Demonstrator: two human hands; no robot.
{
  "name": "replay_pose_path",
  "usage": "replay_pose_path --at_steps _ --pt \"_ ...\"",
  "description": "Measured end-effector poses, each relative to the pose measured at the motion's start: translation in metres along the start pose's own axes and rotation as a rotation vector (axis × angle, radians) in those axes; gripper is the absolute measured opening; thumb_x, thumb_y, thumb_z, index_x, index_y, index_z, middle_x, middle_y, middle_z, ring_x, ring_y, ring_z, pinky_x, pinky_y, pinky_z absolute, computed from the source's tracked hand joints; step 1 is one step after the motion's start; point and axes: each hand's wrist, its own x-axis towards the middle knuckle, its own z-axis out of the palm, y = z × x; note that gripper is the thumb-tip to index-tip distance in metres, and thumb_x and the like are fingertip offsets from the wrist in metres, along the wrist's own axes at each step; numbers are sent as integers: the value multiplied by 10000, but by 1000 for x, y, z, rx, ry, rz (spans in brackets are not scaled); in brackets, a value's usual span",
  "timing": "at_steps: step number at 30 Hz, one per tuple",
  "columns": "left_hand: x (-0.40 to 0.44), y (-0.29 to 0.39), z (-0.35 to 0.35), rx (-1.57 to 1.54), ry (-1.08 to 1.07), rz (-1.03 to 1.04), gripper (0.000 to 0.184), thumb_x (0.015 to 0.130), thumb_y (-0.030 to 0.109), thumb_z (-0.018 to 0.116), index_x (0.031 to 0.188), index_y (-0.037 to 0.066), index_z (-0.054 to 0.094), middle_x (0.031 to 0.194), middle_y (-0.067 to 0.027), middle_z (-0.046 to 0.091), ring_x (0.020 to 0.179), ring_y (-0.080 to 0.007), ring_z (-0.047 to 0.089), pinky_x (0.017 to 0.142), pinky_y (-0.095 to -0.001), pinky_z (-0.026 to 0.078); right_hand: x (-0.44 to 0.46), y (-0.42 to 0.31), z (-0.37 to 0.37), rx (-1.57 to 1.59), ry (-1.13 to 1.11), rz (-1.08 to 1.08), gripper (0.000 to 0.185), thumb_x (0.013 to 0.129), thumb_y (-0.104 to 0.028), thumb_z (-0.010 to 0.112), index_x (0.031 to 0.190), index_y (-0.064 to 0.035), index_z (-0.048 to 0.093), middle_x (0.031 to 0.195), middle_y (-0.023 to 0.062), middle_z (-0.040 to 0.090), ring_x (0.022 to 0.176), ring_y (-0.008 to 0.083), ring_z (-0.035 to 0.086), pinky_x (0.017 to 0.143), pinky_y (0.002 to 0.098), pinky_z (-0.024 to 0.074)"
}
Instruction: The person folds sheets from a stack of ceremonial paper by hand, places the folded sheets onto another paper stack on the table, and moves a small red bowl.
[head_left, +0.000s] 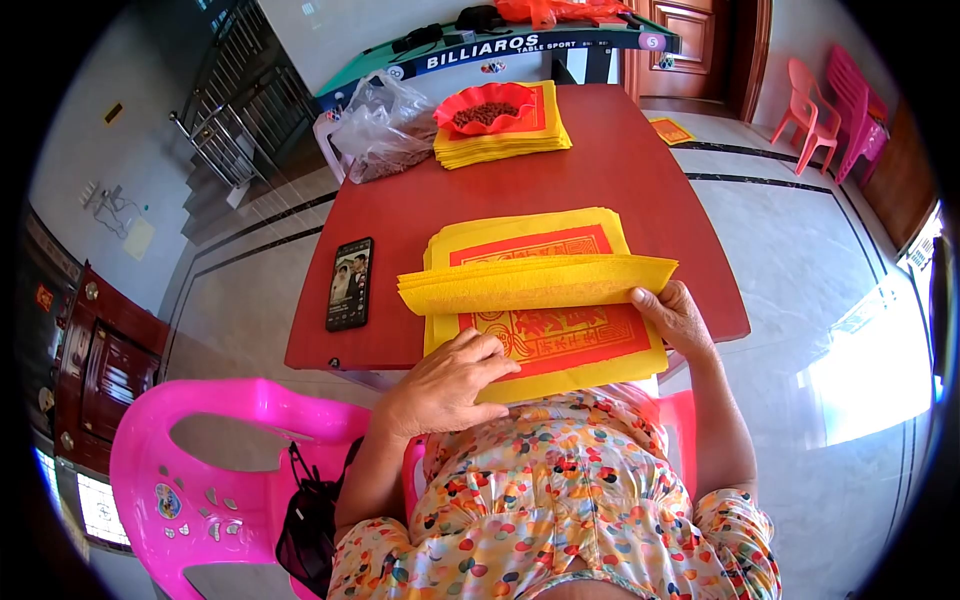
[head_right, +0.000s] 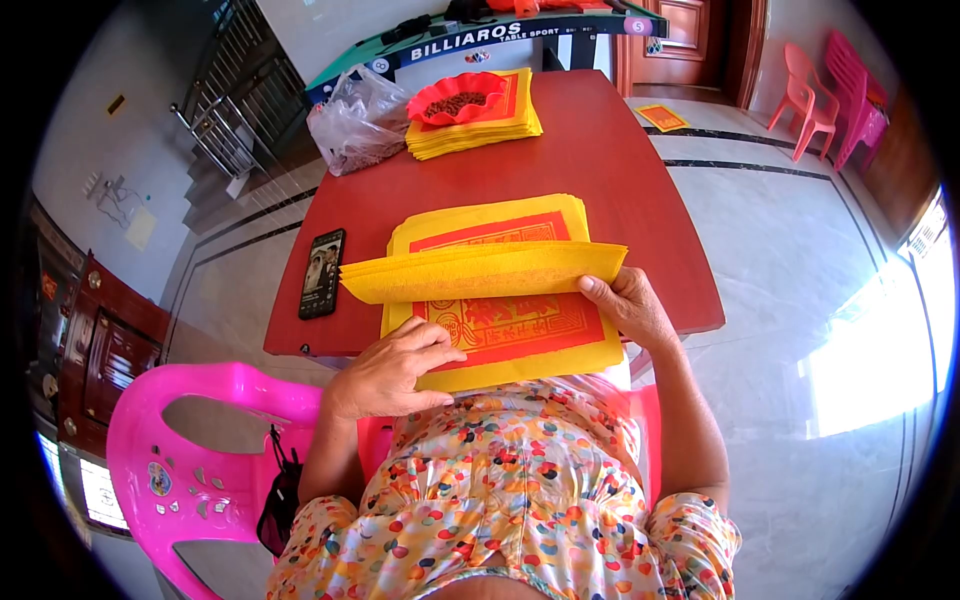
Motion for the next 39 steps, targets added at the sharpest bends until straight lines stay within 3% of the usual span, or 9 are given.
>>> replay_pose_path --at_steps 39 --pt "-2 -4 -6 -133 38 5 362 719 169 691 1031 1 617 1038 -153 583 973 -296 546 847 -357 454 0 -2 -1 17 -25 0 402 880 -361 567 1030 9 620 873 61 662 759 100 610 673 260 514"
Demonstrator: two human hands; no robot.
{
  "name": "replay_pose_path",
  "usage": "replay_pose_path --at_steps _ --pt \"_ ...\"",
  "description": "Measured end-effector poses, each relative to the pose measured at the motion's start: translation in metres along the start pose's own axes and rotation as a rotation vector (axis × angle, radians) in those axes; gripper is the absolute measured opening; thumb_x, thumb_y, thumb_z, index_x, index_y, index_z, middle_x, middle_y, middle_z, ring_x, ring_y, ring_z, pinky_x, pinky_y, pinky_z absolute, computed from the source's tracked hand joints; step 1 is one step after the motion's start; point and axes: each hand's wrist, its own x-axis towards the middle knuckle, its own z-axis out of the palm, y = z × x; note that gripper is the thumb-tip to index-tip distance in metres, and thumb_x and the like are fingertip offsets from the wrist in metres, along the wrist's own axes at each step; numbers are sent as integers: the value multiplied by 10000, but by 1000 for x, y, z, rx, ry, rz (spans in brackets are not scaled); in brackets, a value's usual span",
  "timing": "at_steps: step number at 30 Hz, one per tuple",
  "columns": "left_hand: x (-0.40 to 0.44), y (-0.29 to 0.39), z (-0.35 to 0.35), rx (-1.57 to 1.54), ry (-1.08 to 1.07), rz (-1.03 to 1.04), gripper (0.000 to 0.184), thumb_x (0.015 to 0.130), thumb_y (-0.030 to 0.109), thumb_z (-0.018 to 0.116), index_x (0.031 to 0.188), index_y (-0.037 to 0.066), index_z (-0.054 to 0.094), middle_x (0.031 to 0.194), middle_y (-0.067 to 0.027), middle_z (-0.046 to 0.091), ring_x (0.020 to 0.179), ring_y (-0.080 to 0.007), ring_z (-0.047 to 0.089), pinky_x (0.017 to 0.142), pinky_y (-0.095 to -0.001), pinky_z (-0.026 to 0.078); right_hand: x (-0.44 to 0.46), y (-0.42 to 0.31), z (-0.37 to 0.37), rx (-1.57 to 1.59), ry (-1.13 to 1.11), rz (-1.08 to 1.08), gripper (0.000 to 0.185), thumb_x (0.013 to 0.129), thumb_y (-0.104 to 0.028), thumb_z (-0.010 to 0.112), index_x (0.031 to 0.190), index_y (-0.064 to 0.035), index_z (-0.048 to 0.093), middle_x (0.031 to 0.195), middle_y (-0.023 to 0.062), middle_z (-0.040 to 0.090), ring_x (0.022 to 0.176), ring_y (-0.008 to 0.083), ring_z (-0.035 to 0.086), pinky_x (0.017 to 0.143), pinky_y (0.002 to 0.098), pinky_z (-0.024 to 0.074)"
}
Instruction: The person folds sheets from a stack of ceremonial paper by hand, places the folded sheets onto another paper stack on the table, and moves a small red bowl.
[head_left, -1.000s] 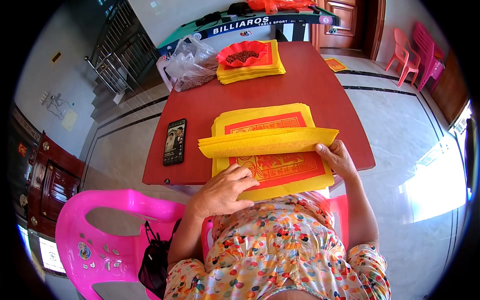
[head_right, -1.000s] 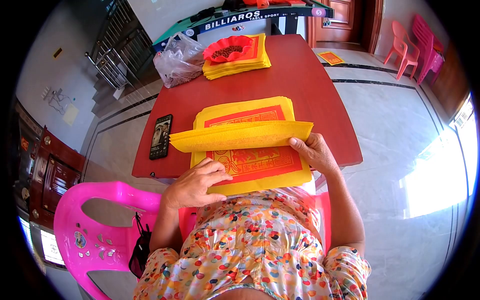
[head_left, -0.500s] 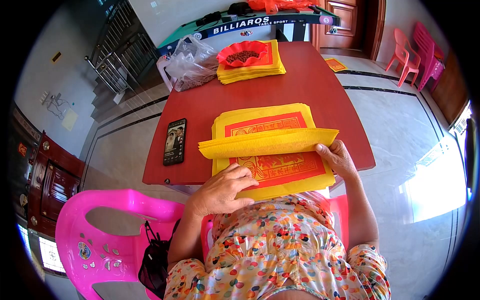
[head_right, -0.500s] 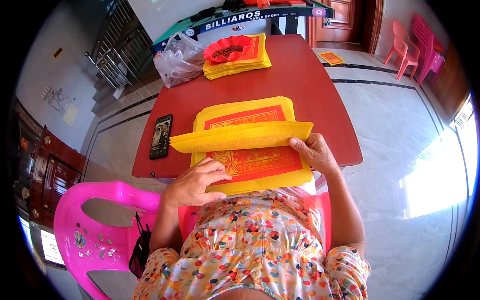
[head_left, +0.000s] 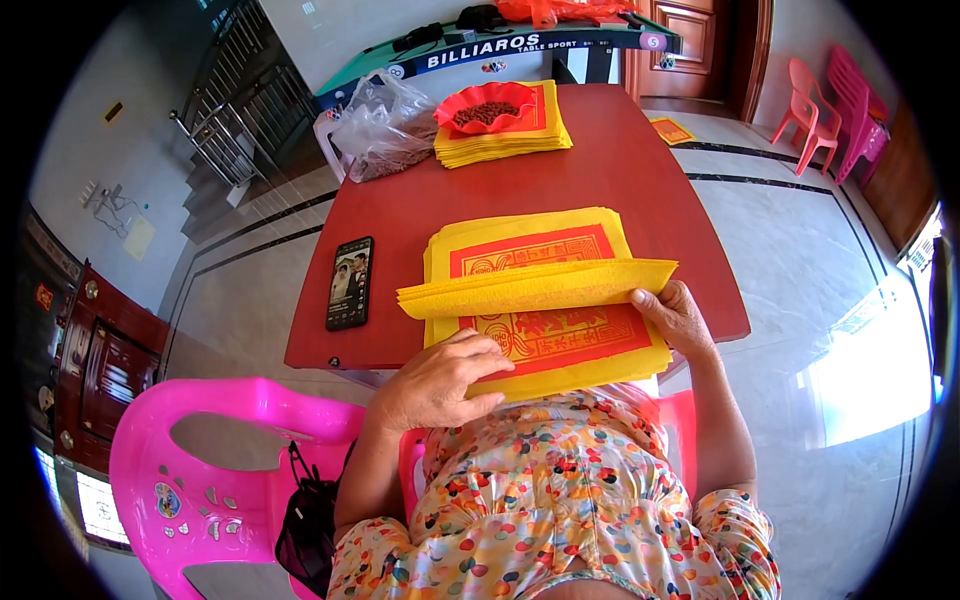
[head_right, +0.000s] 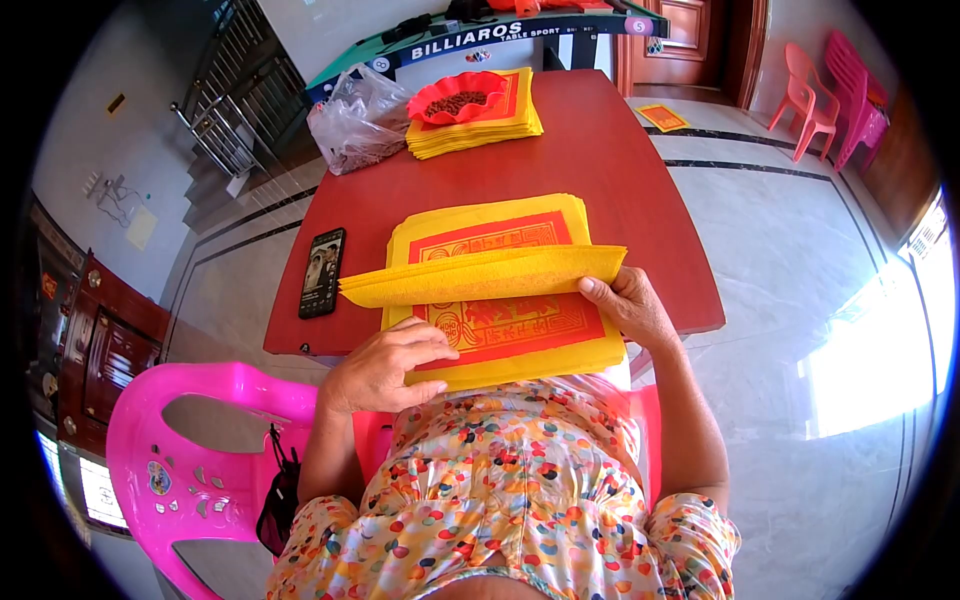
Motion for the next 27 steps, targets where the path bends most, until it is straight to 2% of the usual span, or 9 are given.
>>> replay_pose_path --at_steps 6,9,10,15,18,20,21,23,27 --pt "-6 0 -3 -26 161 2 281 759 162 666 969 -18 625 999 -158 600 891 -297 601 757 -363 490 -2 -6 0 16 -17 4 431 876 -391 567 1034 6 623 880 48 659 751 87 597 662 249 499" --pt "-9 4 -12 59 267 -38 227 760 148 668 916 -13 633 927 -145 617 805 -289 620 701 -347 505 -3 -5 -2 30 -11 -5 456 873 -420 563 1021 6 628 800 25 643 671 67 566 597 229 473" --pt "-8 5 -12 80 362 -16 153 759 114 666 842 -8 627 841 -124 622 731 -278 623 638 -339 507 -3 -2 -4 38 -17 6 475 872 -436 557 1020 10 624 752 19 624 631 60 545 565 221 456" --pt "-11 5 -20 74 506 -72 85 758 48 658 768 -14 601 752 -109 606 649 -246 605 566 -316 484 -3 12 -17 67 -87 96 541 871 -489 533 1022 26 605 627 0 561 531 40 482 480 203 400" --pt "-10 6 -20 32 573 -125 81 759 30 658 771 -24 599 748 -106 603 620 -217 597 535 -294 473 -2 23 -14 35 -15 43 619 876 -545 477 1041 42 582 736 56 614 635 82 556 566 226 457" --pt "-9 5 -19 55 646 -114 77 763 14 655 772 -34 596 732 -99 594 600 -182 590 492 -269 456 -2 19 -6 145 100 -14 692 877 -596 408 1065 51 568 893 111 636 797 144 600 695 275 487" --pt "-8 5 -19 55 646 -115 77 763 14 655 772 -34 596 732 -99 594 600 -182 590 492 -269 456 -2 20 -7 145 100 -14 692 877 -596 408 1065 51 568 893 111 636 797 144 600 695 275 487" --pt "-7 6 -20 58 703 -115 73 769 6 652 776 -38 595 715 -93 584 584 -161 578 458 -253 435 -2 20 -10 189 72 70 778 868 -651 321 1148 42 537 1070 169 600 968 222 593 849 331 473" --pt "-7 1 -18 54 736 -127 71 772 0 651 776 -42 594 702 -89 575 559 -143 561 440 -238 418 0 3 2 326 72 47 842 849 -689 256 1224 25 496 1127 192 571 1000 240 592 900 348 464"
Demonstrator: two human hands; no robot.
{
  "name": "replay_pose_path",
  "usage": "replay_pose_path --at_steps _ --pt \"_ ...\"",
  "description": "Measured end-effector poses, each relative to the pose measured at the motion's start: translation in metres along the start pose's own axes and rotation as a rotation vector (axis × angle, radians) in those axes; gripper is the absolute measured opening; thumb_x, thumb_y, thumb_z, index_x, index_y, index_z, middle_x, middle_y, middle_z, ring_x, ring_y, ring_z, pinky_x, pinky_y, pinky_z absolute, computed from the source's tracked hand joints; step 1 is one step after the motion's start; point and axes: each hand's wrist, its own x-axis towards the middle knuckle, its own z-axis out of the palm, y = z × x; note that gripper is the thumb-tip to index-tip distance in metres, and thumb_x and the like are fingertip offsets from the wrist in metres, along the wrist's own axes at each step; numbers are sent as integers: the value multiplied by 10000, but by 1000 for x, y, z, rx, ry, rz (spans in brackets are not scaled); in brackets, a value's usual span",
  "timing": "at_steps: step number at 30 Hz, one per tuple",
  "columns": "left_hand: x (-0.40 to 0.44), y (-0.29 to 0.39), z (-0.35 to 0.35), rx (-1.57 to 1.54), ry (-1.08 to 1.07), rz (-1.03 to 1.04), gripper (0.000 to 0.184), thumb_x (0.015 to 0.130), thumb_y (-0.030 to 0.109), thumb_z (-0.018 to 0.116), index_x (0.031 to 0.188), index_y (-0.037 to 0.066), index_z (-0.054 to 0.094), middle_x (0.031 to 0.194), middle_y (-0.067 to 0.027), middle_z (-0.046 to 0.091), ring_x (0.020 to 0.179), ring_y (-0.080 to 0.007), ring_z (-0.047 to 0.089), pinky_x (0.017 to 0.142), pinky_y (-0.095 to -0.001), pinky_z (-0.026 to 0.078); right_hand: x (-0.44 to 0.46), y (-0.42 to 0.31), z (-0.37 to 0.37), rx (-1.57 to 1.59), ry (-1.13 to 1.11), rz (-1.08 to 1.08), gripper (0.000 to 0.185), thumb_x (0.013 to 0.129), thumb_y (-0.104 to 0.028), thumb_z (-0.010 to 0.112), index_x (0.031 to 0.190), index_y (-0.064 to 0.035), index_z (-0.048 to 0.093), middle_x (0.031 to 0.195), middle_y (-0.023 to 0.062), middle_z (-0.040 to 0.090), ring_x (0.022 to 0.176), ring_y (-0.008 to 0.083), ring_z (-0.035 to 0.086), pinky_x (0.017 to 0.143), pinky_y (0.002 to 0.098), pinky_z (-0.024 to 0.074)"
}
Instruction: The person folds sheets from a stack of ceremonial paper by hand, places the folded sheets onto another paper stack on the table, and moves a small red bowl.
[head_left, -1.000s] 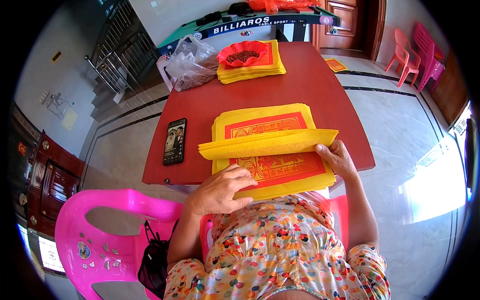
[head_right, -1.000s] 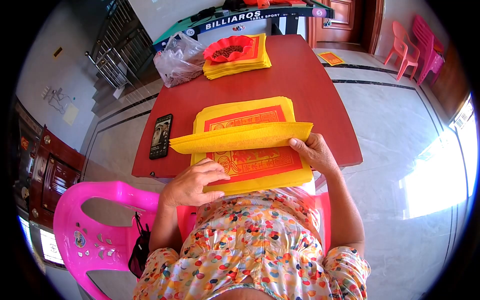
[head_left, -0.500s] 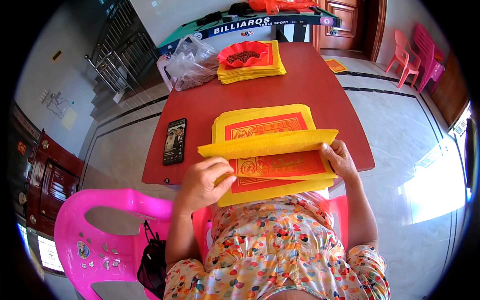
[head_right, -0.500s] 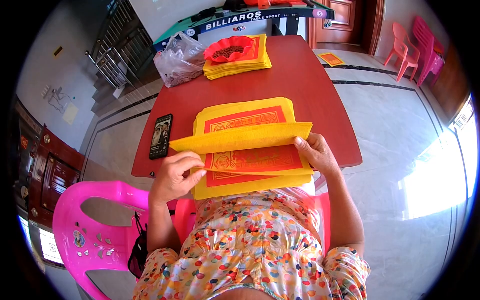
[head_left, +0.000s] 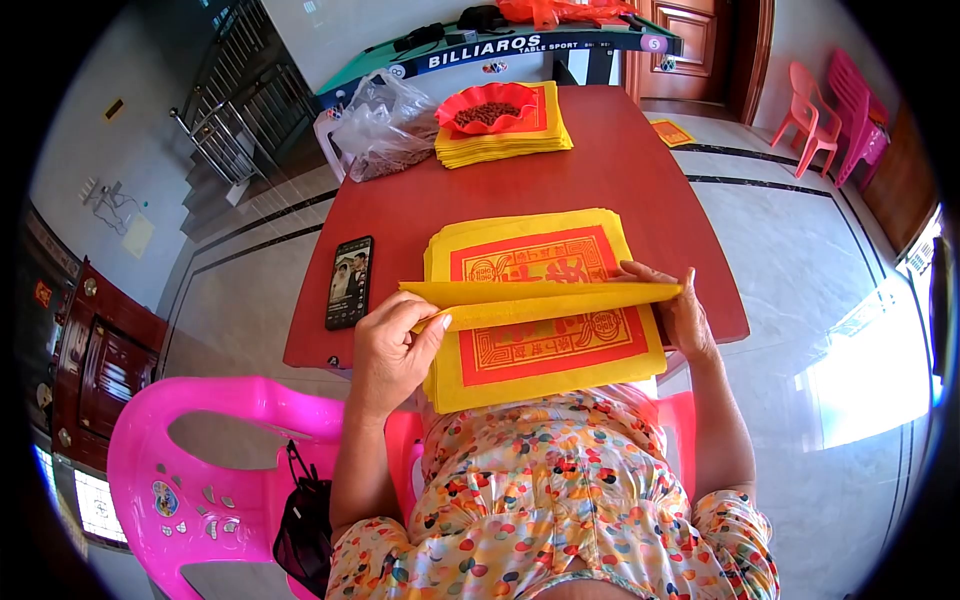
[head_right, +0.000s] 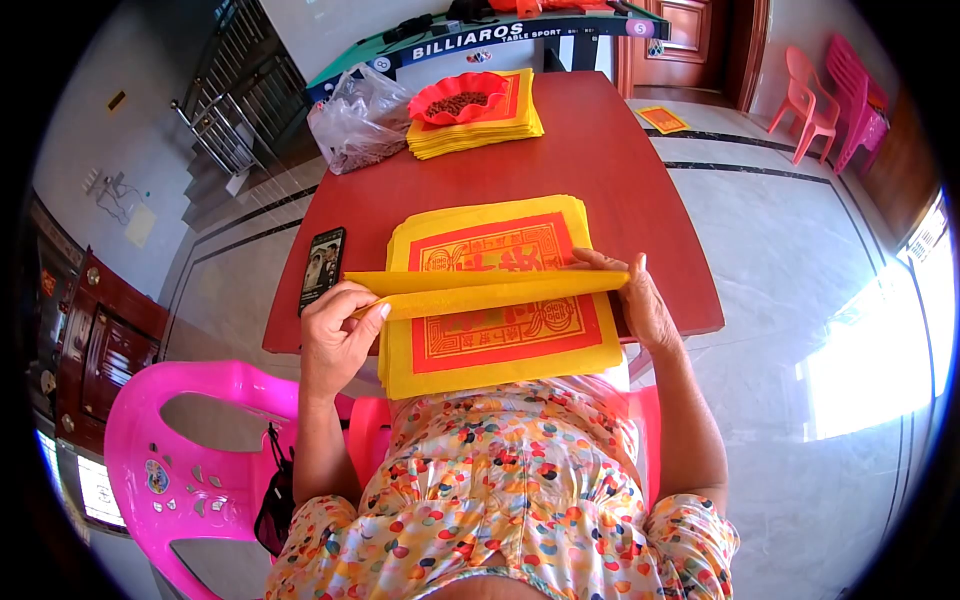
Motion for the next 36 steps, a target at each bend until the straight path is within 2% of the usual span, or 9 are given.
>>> replay_pose_path --at_steps 2,6,9,11,14,26,32,34,36 --pt "-1 0 1 -5 32 -35 94 788 29 657 787 -39 593 709 -47 574 584 -72 507 470 -203 379 3 0 -4 -21 -152 -67 927 798 -751 240 1264 18 463 1196 201 532 1059 257 568 947 363 440" --pt "1 1 4 12 57 -18 83 782 7 651 768 -48 590 692 -88 570 536 -119 539 427 -230 404 4 4 -10 -56 -191 -86 976 749 -792 283 1248 24 479 1189 183 543 1092 249 545 952 368 434" --pt "1 0 5 -13 82 -10 89 783 8 653 765 -49 588 690 -85 569 537 -114 534 420 -229 399 3 5 -12 -81 -213 -103 939 715 -754 469 1227 33 497 1174 169 558 1075 242 553 922 364 454" --pt "1 0 5 -6 78 -8 91 779 5 657 762 -51 587 691 -82 569 535 -113 532 424 -228 398 2 1 -6 -269 -193 -175 736 746 -578 629 1172 18 554 1153 162 575 992 225 594 863 340 485" --pt "2 1 5 6 80 15 91 778 5 659 759 -48 587 683 -81 566 527 -107 520 423 -226 386 5 7 -6 -288 -147 -250 523 785 -403 679 1124 -12 601 1084 138 618 909 199 620 814 315 501" --pt "0 7 0 33 336 128 213 731 -28 671 933 0 610 861 -54 554 566 -59 415 474 -197 353 -4 -5 1 -233 -49 -27 426 864 -405 571 1013 -11 637 880 86 670 750 134 647 665 267 535" --pt "-4 17 3 -29 -191 88 104 759 52 669 841 -3 634 834 -98 604 656 -196 604 553 -294 483 -4 -5 0 -304 -7 -1 446 873 -423 553 958 4 647 806 68 667 691 115 637 604 247 521" --pt "-6 11 11 4 -411 203 183 735 98 707 869 -8 641 843 -104 608 690 -224 590 606 -297 482 -4 -7 0 -308 -9 3 447 874 -425 552 951 5 649 798 65 666 684 112 634 597 245 519" --pt "-8 9 13 -1 -550 91 282 723 179 723 931 6 642 928 -123 602 836 -301 588 740 -348 489 -4 -7 -1 -310 -11 8 449 875 -426 551 943 7 650 790 63 665 676 108 632 590 243 516"
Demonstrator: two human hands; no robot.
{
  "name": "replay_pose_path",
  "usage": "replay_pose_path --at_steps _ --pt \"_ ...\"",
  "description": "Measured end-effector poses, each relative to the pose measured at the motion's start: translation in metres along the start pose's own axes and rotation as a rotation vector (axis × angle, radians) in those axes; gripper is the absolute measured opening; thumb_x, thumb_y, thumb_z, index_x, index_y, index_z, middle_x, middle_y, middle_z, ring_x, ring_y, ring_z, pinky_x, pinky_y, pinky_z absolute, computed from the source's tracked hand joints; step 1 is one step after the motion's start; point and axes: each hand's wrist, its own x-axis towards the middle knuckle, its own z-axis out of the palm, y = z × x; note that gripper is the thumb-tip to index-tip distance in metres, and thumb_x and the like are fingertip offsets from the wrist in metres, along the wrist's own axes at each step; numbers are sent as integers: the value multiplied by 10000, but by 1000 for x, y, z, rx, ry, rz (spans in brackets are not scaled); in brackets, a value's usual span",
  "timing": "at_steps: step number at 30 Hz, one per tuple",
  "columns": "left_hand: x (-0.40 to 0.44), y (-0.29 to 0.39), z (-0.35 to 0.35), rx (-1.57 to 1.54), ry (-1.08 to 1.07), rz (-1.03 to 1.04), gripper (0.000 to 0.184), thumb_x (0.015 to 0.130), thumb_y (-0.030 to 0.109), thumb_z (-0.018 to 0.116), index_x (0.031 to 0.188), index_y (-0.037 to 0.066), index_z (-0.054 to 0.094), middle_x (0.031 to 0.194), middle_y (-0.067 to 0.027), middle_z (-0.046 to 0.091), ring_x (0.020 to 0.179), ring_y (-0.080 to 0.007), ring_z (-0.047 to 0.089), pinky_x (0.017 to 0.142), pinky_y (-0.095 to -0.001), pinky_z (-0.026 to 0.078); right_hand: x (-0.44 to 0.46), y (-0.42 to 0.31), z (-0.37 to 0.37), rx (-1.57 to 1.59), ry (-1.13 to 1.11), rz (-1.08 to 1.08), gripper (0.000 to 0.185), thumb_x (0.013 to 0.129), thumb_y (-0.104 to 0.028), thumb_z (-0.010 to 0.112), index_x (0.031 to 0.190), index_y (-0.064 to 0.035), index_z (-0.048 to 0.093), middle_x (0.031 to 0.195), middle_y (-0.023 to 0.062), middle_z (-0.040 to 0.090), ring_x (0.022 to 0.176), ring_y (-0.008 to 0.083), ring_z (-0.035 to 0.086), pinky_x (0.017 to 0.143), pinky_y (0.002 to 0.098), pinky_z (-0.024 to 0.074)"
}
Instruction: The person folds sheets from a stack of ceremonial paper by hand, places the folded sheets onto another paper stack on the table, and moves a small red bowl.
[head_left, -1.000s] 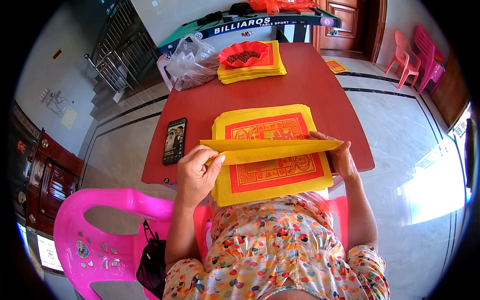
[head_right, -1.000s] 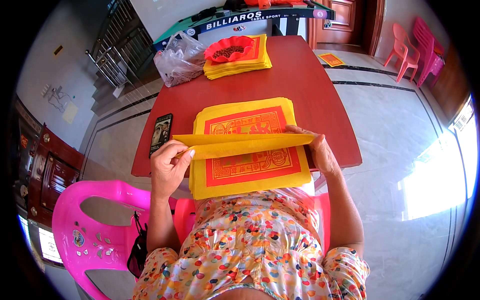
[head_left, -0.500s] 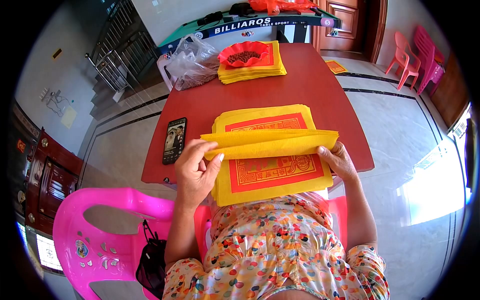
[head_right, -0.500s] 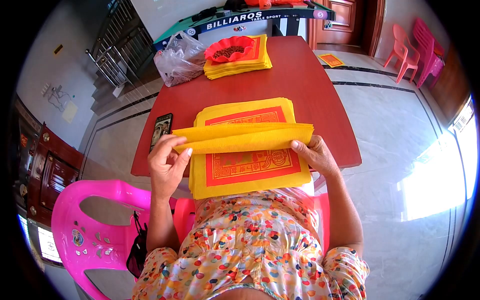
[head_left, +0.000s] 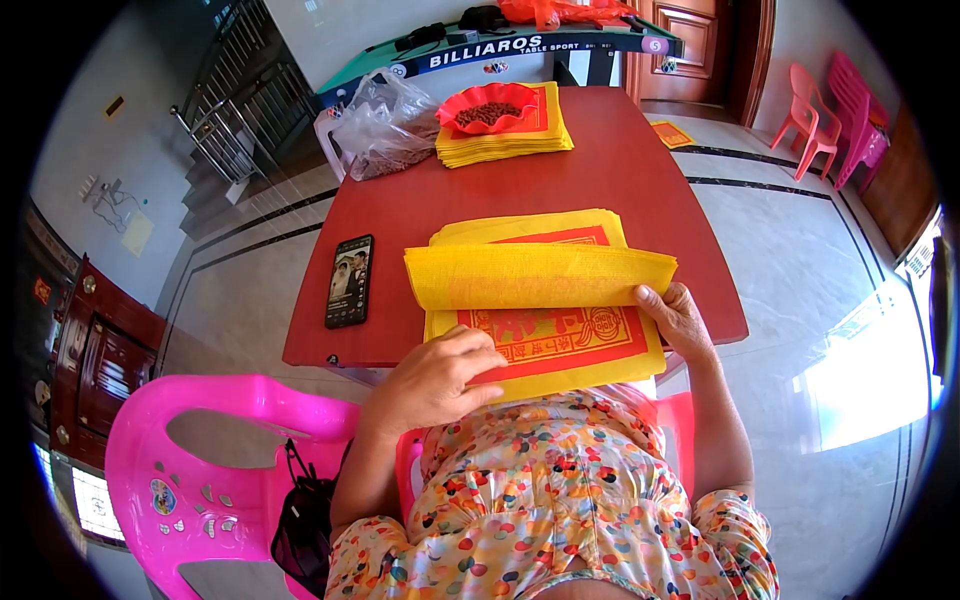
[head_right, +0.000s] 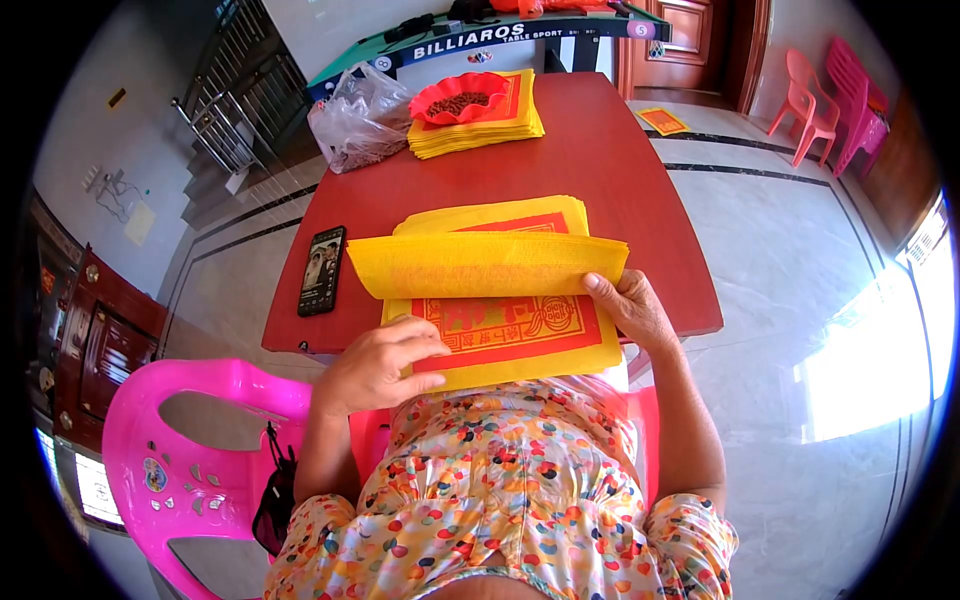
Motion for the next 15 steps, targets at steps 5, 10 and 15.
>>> replay_pose_path --at_steps 5,10,15 --pt "1 -4 4 40 -188 10 430 697 248 737 1045 27 612 1047 -127 551 985 -284 527 833 -355 449 -1 -5 2 -19 -13 -15 450 874 -426 549 944 8 648 798 67 666 677 113 636 592 245 520" --pt "2 -4 5 85 -221 18 496 688 274 740 1100 42 589 1084 -123 522 1012 -279 504 862 -361 430 0 0 1 -10 -7 -24 447 874 -422 548 947 8 646 802 68 666 682 115 638 595 247 522" --pt "2 -4 6 96 -223 -12 500 688 270 740 1112 54 585 1089 -121 518 1012 -276 501 875 -358 426 1 1 0 -19 -19 -13 444 872 -421 552 953 6 646 807 71 666 692 118 639 607 251 525"
